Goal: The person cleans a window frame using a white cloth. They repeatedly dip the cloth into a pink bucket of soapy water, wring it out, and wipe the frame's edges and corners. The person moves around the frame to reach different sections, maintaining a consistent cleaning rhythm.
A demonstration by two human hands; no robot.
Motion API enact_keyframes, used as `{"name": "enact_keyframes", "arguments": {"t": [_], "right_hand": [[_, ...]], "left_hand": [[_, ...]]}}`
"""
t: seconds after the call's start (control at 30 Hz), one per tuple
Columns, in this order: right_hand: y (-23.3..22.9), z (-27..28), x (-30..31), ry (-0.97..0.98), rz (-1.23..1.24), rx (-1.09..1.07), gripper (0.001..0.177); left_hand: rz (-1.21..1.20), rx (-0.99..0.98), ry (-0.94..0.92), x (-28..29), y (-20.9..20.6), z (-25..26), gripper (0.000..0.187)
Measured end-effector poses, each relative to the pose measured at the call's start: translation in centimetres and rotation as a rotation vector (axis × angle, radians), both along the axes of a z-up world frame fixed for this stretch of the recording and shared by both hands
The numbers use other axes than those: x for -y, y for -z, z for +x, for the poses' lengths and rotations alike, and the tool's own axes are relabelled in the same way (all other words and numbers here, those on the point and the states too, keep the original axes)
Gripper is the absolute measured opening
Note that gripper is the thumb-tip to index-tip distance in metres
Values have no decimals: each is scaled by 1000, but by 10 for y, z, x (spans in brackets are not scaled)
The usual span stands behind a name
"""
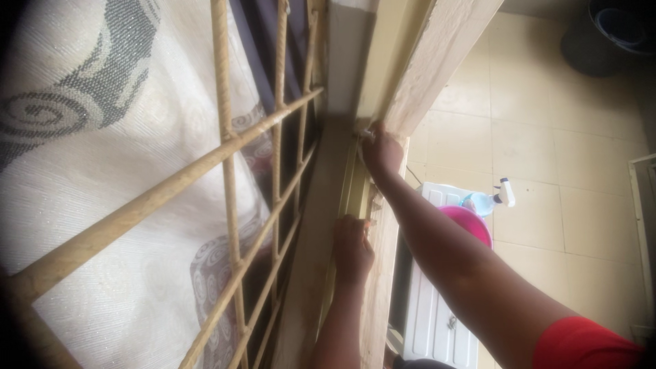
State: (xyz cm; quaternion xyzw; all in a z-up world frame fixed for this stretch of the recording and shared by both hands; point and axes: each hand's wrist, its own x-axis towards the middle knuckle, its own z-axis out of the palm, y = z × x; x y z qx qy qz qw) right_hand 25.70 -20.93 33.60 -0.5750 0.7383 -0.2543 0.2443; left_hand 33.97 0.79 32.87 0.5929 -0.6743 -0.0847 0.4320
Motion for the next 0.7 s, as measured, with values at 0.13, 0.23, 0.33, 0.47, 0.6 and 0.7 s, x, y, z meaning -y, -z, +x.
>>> {"name": "enact_keyframes", "arguments": {"t": [0.13, 0.23, 0.33, 0.47, 0.6, 0.7], "right_hand": [[16, -2, 11, 20, -152, -78, 17], [30, -2, 15, -64, -120, -224, 26], [22, 4, 8, -218, 186, -351, 41], [-3, -1, -17, -332, -62, -364, 35], [-20, 3, -16, -339, 161, -364, 49], [-18, 2, -19, -283, 113, -222, 47]], "left_hand": [[41, -11, 4, 1, -3, 0, 25], [14, -20, 11, 0, -5, 2, 27], [-6, -15, 3, -1, -4, 2, 26], [0, -24, 10, 0, -4, 2, 26], [-73, -41, 15, 0, -4, 2, 26], [-14, -14, 14, 2, -3, 2, 23]]}}
